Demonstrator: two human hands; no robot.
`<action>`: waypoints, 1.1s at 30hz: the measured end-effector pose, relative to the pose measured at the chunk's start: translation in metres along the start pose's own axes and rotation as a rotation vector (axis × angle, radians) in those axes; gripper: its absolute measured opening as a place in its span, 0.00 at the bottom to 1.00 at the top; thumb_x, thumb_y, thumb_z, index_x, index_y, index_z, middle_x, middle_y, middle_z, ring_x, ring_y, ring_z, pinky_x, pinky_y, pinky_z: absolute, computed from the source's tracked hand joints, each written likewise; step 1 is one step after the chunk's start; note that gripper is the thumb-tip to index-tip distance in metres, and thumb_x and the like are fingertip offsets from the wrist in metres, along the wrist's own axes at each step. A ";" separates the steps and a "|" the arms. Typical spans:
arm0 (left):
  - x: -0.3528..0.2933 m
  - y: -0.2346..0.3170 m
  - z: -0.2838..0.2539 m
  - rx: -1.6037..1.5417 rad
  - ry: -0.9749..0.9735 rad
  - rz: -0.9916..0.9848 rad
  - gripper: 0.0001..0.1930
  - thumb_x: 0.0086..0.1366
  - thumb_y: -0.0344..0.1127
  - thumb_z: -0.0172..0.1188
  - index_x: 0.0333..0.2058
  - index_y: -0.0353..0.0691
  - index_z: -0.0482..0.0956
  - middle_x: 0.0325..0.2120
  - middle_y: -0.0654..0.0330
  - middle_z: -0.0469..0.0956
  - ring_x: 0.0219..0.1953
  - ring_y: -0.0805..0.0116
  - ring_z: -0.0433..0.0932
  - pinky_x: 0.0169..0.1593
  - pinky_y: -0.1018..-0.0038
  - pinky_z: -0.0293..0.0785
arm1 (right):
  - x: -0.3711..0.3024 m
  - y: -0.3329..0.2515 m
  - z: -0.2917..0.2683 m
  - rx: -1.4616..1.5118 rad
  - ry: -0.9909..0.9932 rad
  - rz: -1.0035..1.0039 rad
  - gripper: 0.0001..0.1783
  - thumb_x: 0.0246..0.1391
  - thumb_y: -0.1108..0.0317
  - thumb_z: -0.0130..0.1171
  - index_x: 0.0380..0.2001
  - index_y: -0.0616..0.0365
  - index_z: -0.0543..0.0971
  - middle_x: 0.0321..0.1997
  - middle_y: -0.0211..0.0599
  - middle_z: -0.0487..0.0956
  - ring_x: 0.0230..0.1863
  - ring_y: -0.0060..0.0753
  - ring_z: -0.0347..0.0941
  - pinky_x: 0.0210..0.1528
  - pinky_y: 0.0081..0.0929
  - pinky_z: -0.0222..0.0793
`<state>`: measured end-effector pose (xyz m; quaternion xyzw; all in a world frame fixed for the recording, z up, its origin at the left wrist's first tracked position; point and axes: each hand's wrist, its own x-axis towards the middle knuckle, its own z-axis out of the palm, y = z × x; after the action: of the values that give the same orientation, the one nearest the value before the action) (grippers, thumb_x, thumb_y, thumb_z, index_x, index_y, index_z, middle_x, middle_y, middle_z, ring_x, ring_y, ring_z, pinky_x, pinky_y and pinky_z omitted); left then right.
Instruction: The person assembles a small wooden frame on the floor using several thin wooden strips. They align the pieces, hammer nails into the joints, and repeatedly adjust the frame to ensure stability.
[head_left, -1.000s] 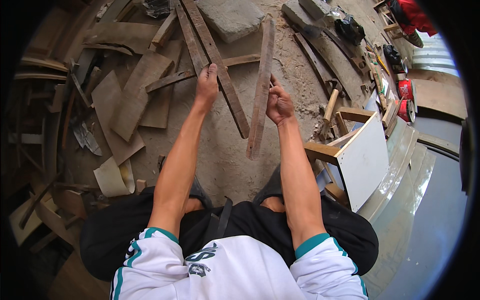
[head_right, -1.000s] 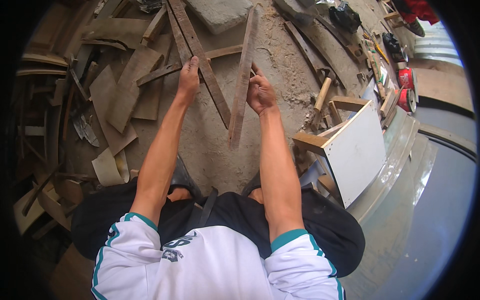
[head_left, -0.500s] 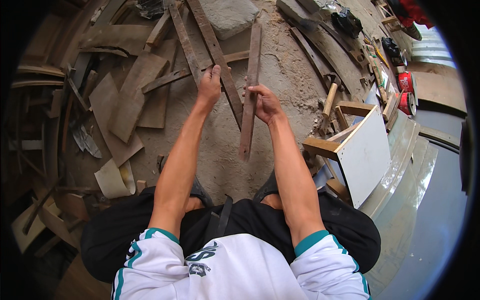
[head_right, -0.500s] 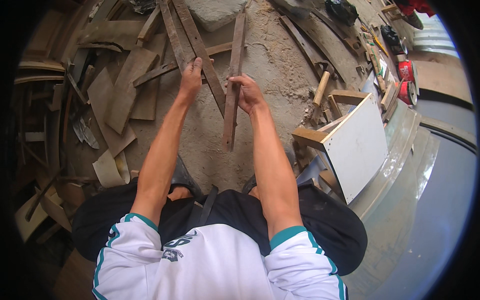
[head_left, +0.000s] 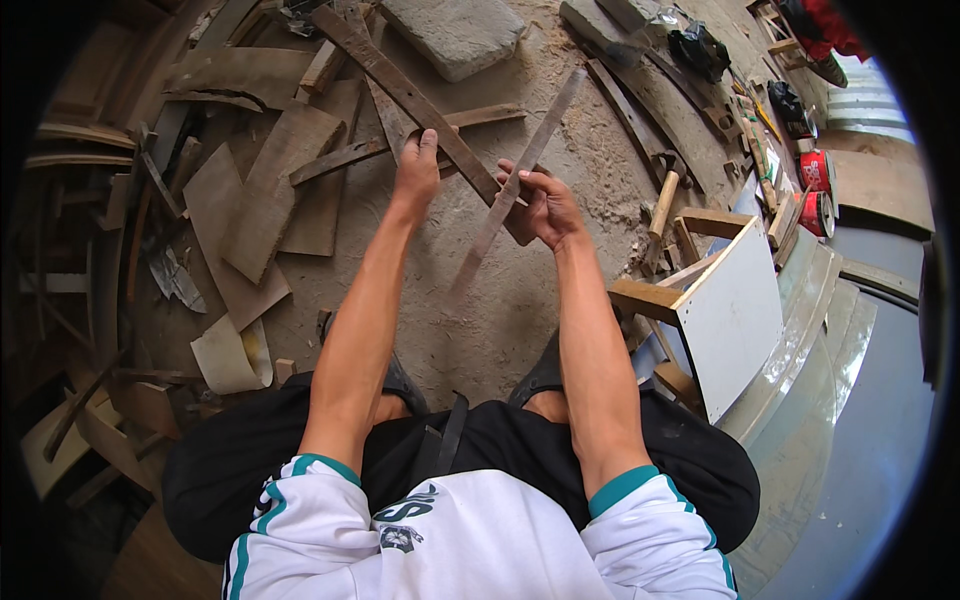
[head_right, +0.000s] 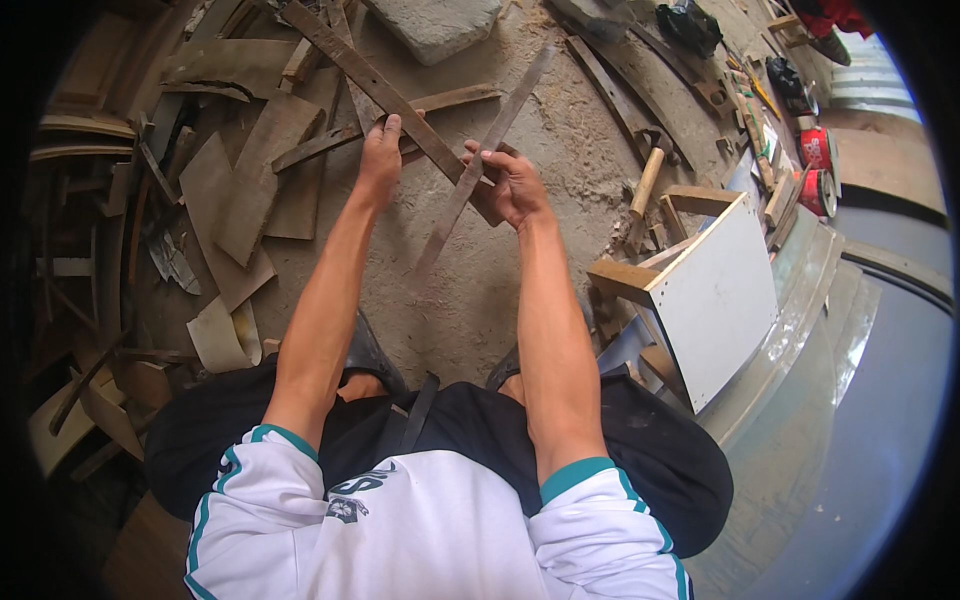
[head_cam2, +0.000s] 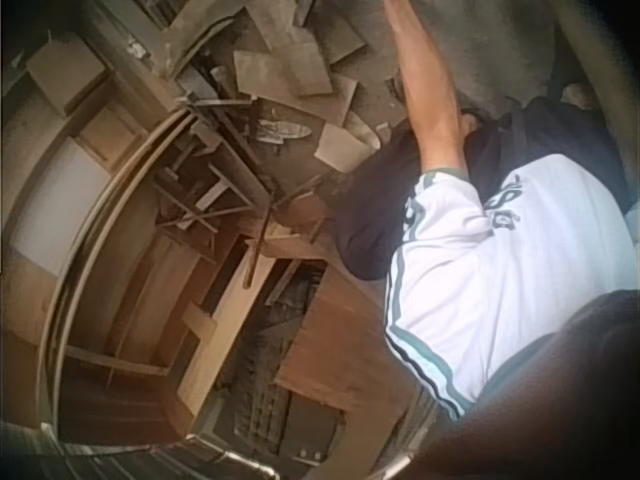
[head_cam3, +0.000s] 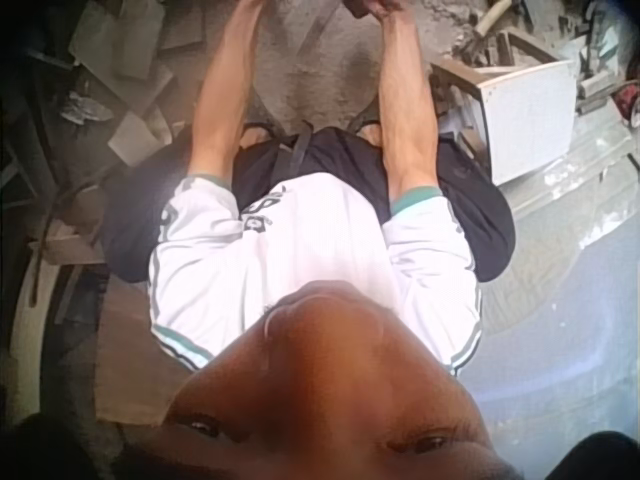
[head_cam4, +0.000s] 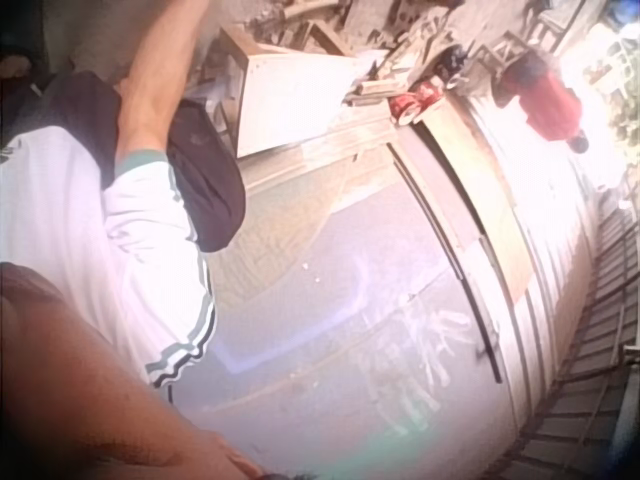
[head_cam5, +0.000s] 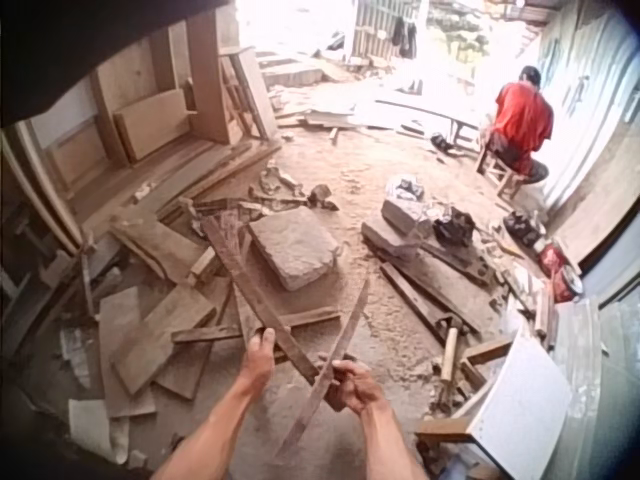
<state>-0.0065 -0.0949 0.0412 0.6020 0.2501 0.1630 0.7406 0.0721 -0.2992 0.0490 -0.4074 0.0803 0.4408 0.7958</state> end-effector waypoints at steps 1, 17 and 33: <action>0.002 -0.001 -0.004 -0.029 -0.009 -0.026 0.22 0.77 0.45 0.41 0.48 0.34 0.78 0.44 0.59 0.80 0.46 0.69 0.75 0.54 0.72 0.68 | -0.002 -0.003 0.004 -0.017 0.020 -0.019 0.24 0.55 0.71 0.62 0.53 0.69 0.68 0.49 0.48 0.78 0.48 0.41 0.77 0.53 0.46 0.75; 0.016 -0.008 -0.010 -0.112 -0.007 -0.130 0.21 0.78 0.43 0.39 0.50 0.31 0.74 0.44 0.55 0.80 0.46 0.67 0.79 0.55 0.70 0.74 | -0.009 -0.020 -0.002 -0.199 -0.030 -0.094 0.19 0.63 0.65 0.60 0.54 0.56 0.70 0.50 0.34 0.78 0.49 0.33 0.76 0.52 0.38 0.72; 0.009 0.007 0.007 -0.218 -0.066 -0.057 0.21 0.78 0.44 0.39 0.50 0.32 0.73 0.44 0.53 0.78 0.47 0.61 0.80 0.55 0.62 0.78 | -0.005 -0.011 0.006 -0.334 0.020 -0.124 0.29 0.58 0.58 0.66 0.56 0.64 0.71 0.49 0.38 0.80 0.50 0.32 0.76 0.54 0.32 0.70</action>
<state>0.0050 -0.0939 0.0472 0.5157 0.2235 0.1480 0.8138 0.0762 -0.3011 0.0619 -0.5426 -0.0114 0.3941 0.7418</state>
